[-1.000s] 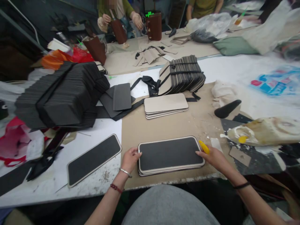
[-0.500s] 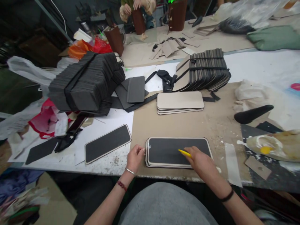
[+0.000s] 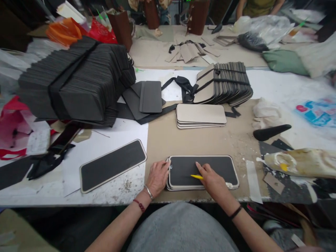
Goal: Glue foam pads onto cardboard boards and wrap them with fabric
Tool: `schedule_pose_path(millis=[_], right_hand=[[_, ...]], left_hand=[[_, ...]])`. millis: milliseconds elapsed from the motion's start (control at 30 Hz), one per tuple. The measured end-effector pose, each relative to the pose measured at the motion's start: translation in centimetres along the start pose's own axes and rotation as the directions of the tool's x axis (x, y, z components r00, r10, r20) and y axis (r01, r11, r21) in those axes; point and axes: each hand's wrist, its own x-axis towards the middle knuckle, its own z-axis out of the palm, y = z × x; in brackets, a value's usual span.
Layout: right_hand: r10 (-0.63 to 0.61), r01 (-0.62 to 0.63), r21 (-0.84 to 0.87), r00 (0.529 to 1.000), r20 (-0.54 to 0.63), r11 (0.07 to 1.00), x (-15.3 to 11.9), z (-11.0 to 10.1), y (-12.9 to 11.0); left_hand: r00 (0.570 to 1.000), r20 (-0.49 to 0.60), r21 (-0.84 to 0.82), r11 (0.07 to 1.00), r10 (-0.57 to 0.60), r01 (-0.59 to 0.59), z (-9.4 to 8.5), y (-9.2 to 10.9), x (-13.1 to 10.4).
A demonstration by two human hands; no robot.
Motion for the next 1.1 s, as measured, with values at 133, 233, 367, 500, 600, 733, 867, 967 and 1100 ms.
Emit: schedule_pose_path(millis=[133,233,367,500,600,733,867,967,1100], right_hand=[[0.012,-0.012,-0.019,1.000,0.024,1.000,0.1,-0.3,-0.2],[0.010,-0.009,-0.024,1.000,0.020,1.000,0.1,-0.5,-0.2],[-0.001,0.002,-0.044,0.999,0.033,0.999,0.1,-0.7,-0.3],[0.013,-0.010,-0.074,0.999,0.049,0.997,0.2,-1.2,-0.7],[0.015,-0.010,-0.080,0.998,0.060,0.997,0.2,-1.5,-0.9],[0.004,0.002,-0.090,0.998,0.061,0.996,0.1,-1.4,-0.8],[-0.033,0.036,-0.081,0.998,0.046,0.996,0.1,-1.2,-0.5],[-0.037,0.039,-0.053,0.999,0.033,0.998,0.1,-1.1,-0.3],[-0.041,0.042,-0.025,0.999,0.020,0.999,0.0,-1.1,-0.1]], left_hand=[[1.000,0.012,-0.018,1.000,-0.004,0.004,0.6,-0.5,-0.3],[1.000,-0.012,-0.073,0.997,0.016,-0.017,1.1,-0.8,-0.9],[0.996,-0.019,-0.113,0.990,0.086,-0.088,1.3,-1.5,-1.7],[0.988,-0.016,-0.128,0.979,0.155,-0.156,1.3,-2.0,-2.5],[0.985,-0.015,-0.126,0.977,0.170,-0.170,1.2,-1.9,-3.1],[0.991,-0.012,-0.138,0.981,0.136,-0.136,0.8,-0.8,-4.1],[0.998,-0.038,-0.161,0.986,0.045,-0.050,-0.3,0.9,-4.6],[0.997,-0.065,-0.151,0.988,-0.044,0.034,-0.9,2.2,-4.2],[0.979,-0.095,-0.018,0.983,0.178,-0.180,-0.1,2.8,-3.2]])
